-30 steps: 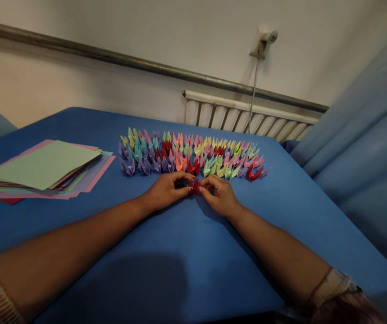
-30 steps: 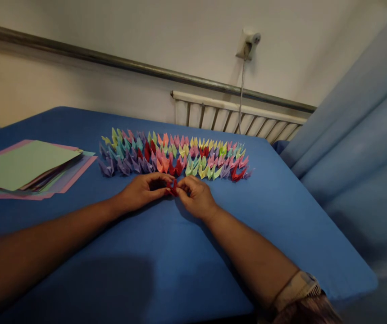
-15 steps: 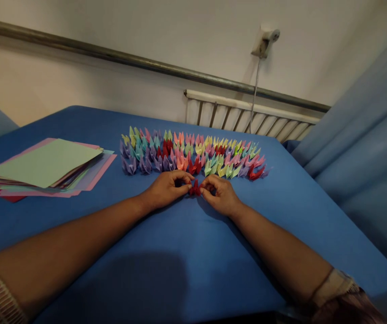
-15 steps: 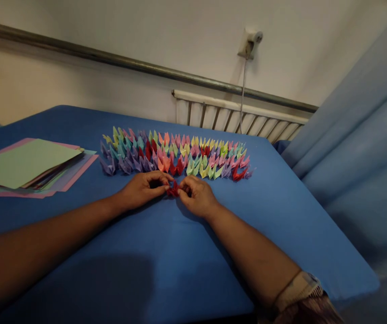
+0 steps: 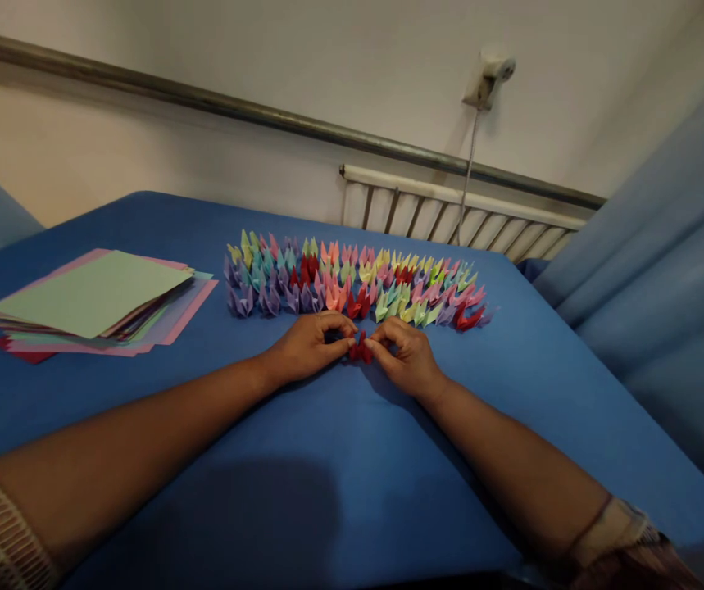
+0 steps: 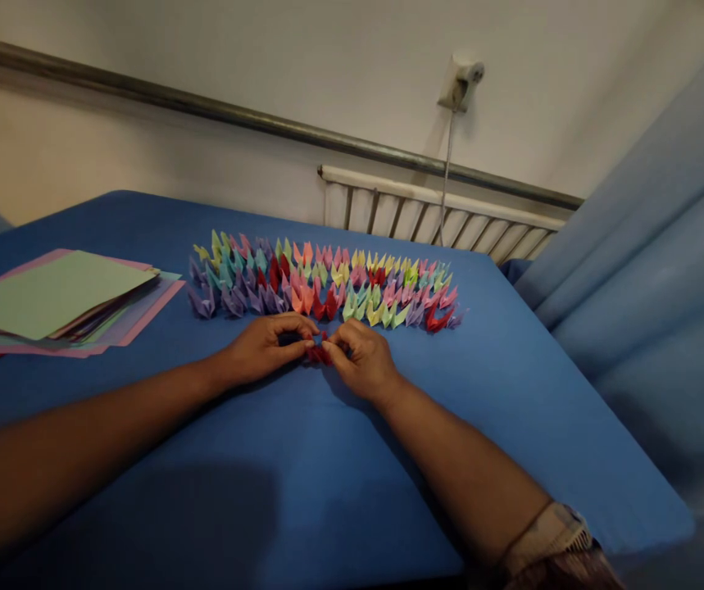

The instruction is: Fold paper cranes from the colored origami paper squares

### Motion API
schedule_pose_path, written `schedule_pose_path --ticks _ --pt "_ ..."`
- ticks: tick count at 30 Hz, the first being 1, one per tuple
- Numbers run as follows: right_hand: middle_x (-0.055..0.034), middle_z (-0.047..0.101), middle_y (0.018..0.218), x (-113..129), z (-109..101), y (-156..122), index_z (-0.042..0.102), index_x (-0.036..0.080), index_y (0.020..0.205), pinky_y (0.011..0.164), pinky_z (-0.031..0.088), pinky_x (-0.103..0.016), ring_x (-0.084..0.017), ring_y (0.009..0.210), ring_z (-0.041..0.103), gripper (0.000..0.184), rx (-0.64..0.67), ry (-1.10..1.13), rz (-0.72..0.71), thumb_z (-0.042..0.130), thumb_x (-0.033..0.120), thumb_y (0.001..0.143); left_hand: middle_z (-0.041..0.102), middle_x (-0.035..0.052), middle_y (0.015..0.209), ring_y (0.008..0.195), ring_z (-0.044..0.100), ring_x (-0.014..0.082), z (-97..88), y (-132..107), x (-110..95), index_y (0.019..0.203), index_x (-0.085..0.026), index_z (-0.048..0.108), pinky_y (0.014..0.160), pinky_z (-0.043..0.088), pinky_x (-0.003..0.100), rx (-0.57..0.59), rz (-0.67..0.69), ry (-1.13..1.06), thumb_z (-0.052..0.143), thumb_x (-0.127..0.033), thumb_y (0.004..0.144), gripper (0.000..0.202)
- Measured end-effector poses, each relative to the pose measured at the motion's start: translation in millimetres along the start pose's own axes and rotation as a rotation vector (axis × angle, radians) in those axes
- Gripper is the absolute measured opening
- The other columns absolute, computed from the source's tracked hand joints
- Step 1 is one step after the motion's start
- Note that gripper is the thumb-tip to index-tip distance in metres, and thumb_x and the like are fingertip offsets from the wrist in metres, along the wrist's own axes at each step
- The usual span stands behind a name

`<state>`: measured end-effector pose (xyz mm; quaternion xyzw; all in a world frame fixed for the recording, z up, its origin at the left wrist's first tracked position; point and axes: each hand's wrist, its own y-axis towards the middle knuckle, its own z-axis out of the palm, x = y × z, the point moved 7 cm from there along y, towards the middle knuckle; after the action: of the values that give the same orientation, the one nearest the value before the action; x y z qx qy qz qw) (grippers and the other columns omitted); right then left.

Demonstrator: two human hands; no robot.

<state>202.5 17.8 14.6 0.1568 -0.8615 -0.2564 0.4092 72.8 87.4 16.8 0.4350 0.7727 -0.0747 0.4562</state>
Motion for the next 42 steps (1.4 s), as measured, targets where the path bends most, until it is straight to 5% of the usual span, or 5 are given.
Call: schedule_pose_path --ticks 10,19,42 --pt "0.0003 0.053 0.067 -3.2 -1.5 1.4 0.055 0.021 0.067 0.063 0.041 -0.028 -0.014 0.065 0.052 0.024 0.007 -0.034 0.046 0.053 0.024 0.091 0.069 0.0030 0.089 0.083 0.064 0.0147 -0.8 -1.0 -7.6 0.080 -0.018 0.068 0.081 0.050 0.028 0.006 0.098 0.102 0.050 -0.027 0.090 0.022" --pt "-0.0005 0.053 0.069 -1.7 -2.4 0.9 0.054 0.021 0.067 0.064 0.042 -0.027 -0.014 0.066 0.053 0.026 0.015 -0.042 0.034 0.051 0.027 0.092 0.068 0.0024 0.085 0.081 0.064 0.0154 -6.7 -2.4 -10.3 0.080 -0.017 0.067 0.080 0.051 0.029 -0.092 0.091 0.049 0.058 -0.023 0.083 0.012" --pt "-0.0008 0.055 0.066 -3.5 -7.4 1.3 0.055 0.021 0.064 0.062 0.042 -0.028 -0.014 0.063 0.054 0.024 -0.016 -0.050 0.021 0.051 0.022 0.088 0.068 0.0045 0.091 0.089 0.064 0.0162 -8.2 -5.4 -21.5 0.079 -0.018 0.065 0.087 0.050 0.031 -0.021 0.169 0.053 0.057 -0.023 0.086 0.011"
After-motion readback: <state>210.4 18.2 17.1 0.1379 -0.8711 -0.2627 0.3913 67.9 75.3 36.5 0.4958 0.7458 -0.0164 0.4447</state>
